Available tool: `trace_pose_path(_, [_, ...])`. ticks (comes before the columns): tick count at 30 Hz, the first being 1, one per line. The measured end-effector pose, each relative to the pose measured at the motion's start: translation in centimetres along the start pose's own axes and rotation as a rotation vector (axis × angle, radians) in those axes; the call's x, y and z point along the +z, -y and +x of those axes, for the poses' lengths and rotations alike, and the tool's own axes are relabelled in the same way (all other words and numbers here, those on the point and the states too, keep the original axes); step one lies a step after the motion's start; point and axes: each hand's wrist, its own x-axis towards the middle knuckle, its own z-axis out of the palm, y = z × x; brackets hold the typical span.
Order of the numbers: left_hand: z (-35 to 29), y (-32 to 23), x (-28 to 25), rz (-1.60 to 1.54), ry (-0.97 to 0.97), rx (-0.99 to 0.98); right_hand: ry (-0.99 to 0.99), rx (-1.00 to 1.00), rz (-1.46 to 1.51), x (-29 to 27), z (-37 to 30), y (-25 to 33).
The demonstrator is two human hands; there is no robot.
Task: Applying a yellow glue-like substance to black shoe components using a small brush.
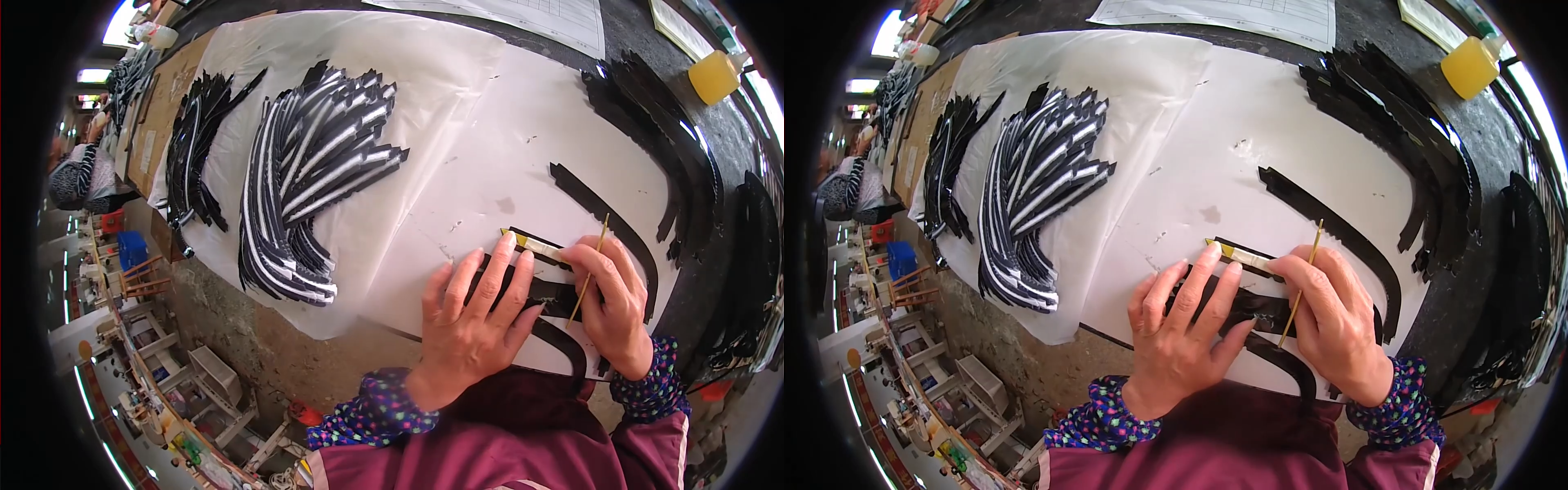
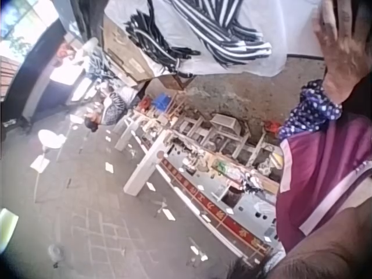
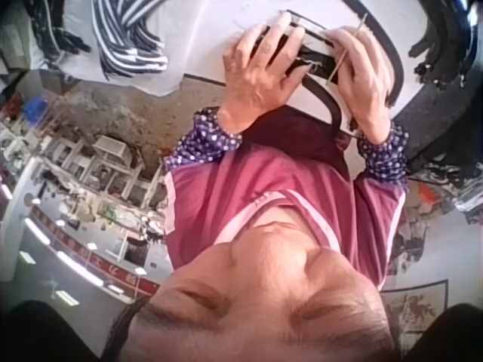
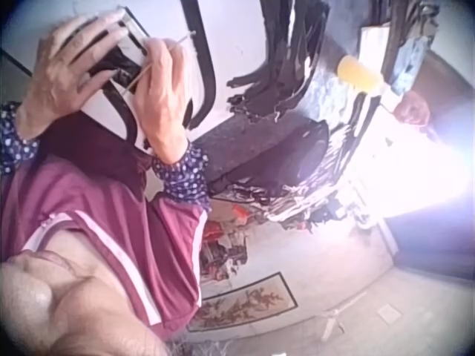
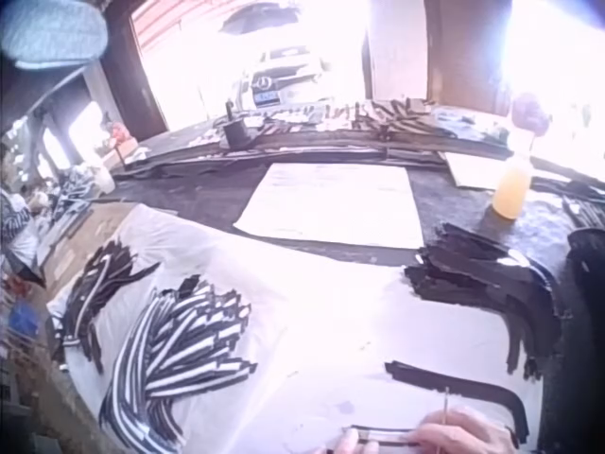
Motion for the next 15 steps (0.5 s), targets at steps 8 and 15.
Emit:
trace_pose_path(8, [-0.05,0.07,-0.06,-0.024,-0.008,-0.005,0.018,-0.001,0.012,-0.03,0.0,-0.01])
trace_pose_path(15, [0.0,-0.03,-0.02,-0.02,-0.012,-0.002,0.031,0.004,0.01,-0.3,0.01,0.13])
